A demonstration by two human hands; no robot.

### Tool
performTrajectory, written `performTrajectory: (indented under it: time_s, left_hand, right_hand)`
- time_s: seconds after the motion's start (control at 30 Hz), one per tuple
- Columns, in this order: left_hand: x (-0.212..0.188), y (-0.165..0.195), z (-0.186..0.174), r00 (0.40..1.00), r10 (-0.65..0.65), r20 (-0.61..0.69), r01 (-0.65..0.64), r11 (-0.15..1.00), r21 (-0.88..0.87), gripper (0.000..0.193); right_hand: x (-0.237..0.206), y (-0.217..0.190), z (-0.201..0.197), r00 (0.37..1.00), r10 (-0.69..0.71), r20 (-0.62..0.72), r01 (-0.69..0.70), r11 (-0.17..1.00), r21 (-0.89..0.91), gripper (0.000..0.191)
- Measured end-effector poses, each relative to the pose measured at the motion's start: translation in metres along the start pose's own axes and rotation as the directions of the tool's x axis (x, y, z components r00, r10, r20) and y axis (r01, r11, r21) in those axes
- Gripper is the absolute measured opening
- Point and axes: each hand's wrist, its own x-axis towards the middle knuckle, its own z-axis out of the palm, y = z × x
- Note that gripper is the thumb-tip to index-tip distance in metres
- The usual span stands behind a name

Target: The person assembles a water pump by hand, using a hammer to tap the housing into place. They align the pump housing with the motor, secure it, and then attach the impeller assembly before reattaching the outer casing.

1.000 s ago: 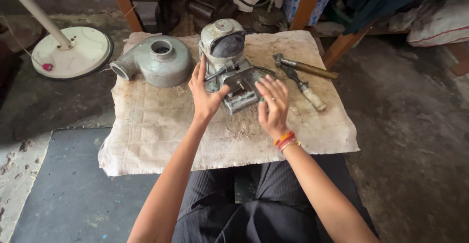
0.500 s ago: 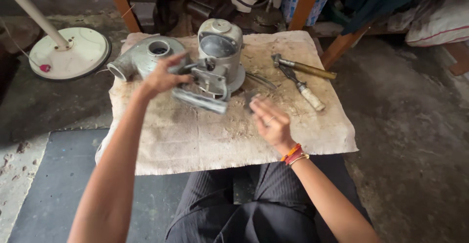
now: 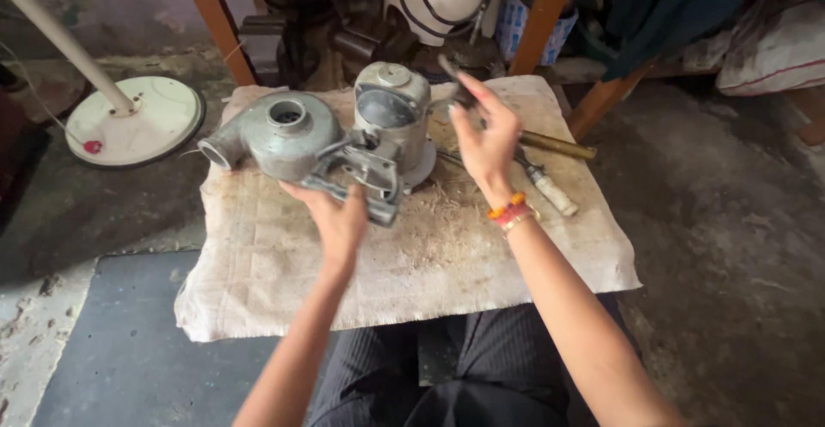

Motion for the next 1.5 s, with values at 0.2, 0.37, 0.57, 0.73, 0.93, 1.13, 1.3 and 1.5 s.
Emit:
performTrajectory:
  time_s: [0.2, 0.37, 0.57, 0.73, 0.93, 1.13, 1.3, 1.5]
  left_hand:
    - [0.083, -0.017, -0.042, 0.902, -0.403, 0.156, 0.307, 0.852, 0.424, 0.117]
    - [0.063, -0.021, -0.024, 0.973, -0.226, -0.043, 0.222, 0.870, 0.440, 0.096]
    - [0.065, -0.008, -0.029, 0.969, -0.247, 0.011, 0.226, 0.904, 0.363, 0.078]
    - [0.064, -0.003, -0.028, 0.971, -0.239, 0.009, 0.219, 0.904, 0.368, 0.074]
    - [0.067, -0.005, -0.027, 0.967, -0.253, -0.009, 0.234, 0.880, 0.414, 0.072]
    - [0.064, 0.000, -0.026, 0.976, -0.219, -0.014, 0.205, 0.888, 0.412, 0.071]
    - [0.058, 0.006, -0.026, 0.968, -0.252, -0.021, 0.241, 0.894, 0.378, 0.069]
    - [0.061, 0.007, -0.026, 0.970, -0.243, -0.020, 0.230, 0.887, 0.399, 0.070]
  right_hand:
    - [0.014, -0.016, 0.034, 0.931, -0.298, 0.213, 0.319, 0.945, -0.073, 0.047]
    - [0.021, -0.036, 0.057, 0.978, 0.183, 0.099, -0.145, 0.940, -0.307, 0.035]
    - [0.020, -0.017, 0.064, 0.964, 0.210, 0.161, -0.170, 0.958, -0.232, 0.046]
    - [0.015, 0.028, 0.066, 0.969, 0.140, 0.202, -0.177, 0.967, 0.181, 0.052]
    - [-0.002, 0.041, 0.064, 0.963, 0.197, 0.184, -0.244, 0.926, 0.287, 0.058]
    - [-0.021, 0.010, 0.059, 0.979, 0.104, 0.177, -0.136, 0.975, 0.178, 0.061]
    - [-0.028, -0.003, 0.052, 0.979, 0.131, 0.157, -0.128, 0.991, -0.031, 0.061]
    - [-0.038, 0.029, 0.053, 0.976, 0.123, 0.178, -0.093, 0.981, -0.168, 0.064]
